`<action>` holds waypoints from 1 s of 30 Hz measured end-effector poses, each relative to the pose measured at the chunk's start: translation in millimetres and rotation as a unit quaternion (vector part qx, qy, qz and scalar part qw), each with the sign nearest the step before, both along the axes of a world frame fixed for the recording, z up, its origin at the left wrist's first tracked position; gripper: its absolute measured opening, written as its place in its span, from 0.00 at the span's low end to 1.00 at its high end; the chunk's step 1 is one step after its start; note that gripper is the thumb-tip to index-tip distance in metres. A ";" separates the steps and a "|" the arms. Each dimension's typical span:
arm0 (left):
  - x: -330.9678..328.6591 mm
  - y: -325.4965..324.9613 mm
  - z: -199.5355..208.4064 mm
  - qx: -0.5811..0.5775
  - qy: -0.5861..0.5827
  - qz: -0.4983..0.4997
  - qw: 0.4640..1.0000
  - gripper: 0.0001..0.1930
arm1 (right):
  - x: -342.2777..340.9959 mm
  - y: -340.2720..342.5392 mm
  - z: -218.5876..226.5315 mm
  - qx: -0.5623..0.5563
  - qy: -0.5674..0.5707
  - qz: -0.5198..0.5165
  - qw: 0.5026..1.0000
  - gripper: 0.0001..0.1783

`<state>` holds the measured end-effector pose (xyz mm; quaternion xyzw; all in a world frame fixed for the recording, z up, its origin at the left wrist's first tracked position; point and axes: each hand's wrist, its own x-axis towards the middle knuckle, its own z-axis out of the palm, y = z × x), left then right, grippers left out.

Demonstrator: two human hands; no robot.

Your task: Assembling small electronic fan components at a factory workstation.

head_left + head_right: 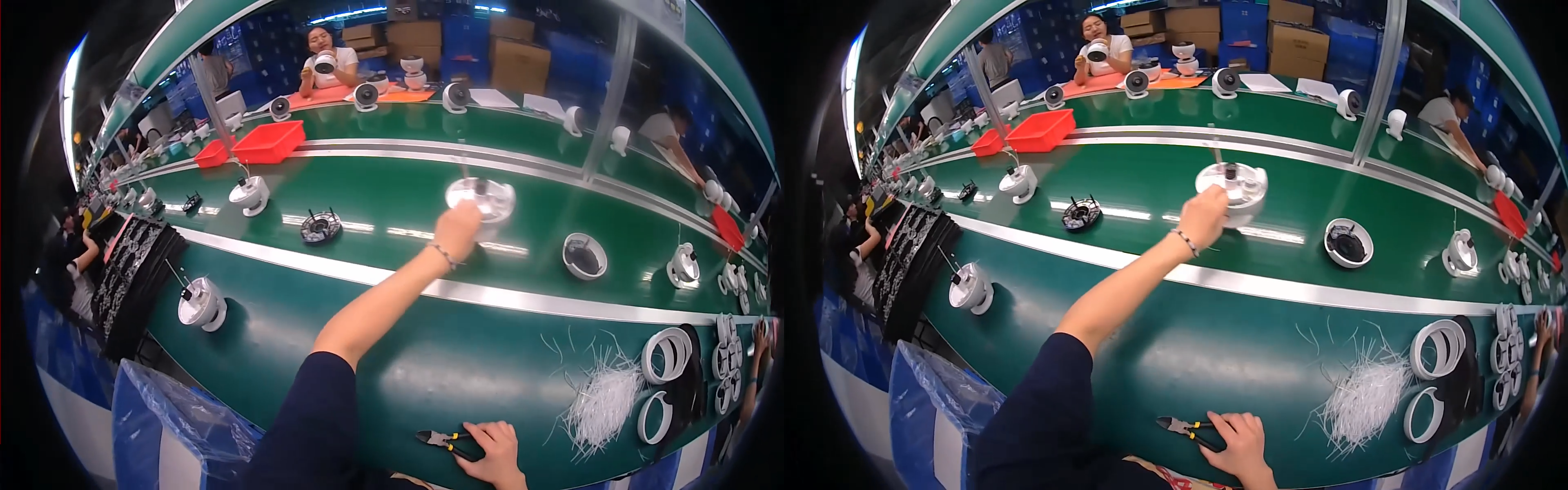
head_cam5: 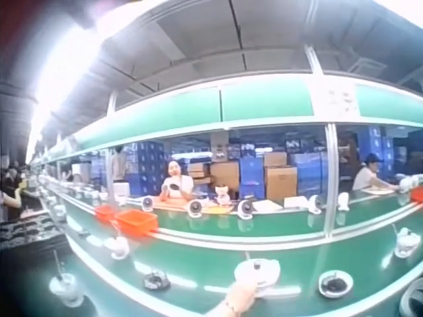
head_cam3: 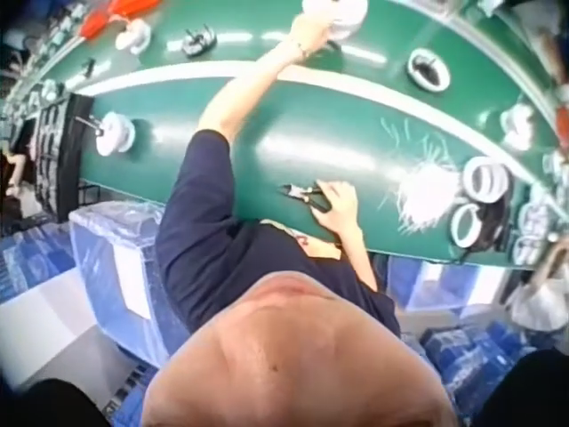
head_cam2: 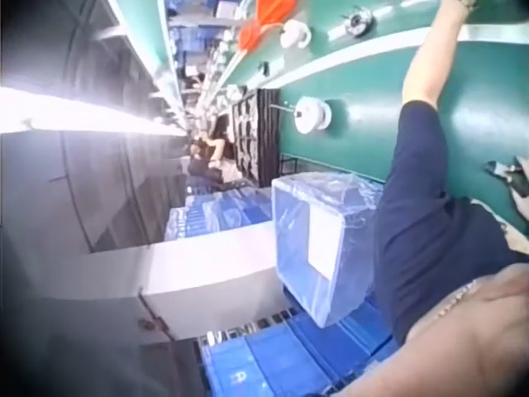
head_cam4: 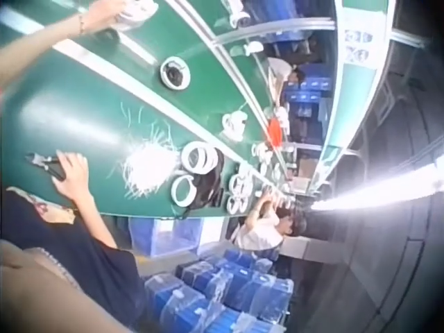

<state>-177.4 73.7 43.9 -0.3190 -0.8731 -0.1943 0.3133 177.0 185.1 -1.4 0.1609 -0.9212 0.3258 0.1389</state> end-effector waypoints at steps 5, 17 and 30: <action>-38.4 -84.8 -24.4 -0.018 -0.048 0.097 0.994 0.14 | -9.3 -14.3 3.3 -0.004 0.012 0.027 1.000 0.28; -29.7 -178.5 13.3 0.044 0.007 0.269 0.962 0.22 | -23.0 -12.6 3.0 0.032 -0.068 0.063 0.995 0.32; -134.8 -356.8 -140.9 0.160 -0.241 0.267 0.919 0.29 | 47.2 223.9 48.9 0.202 -0.032 -0.618 0.759 0.16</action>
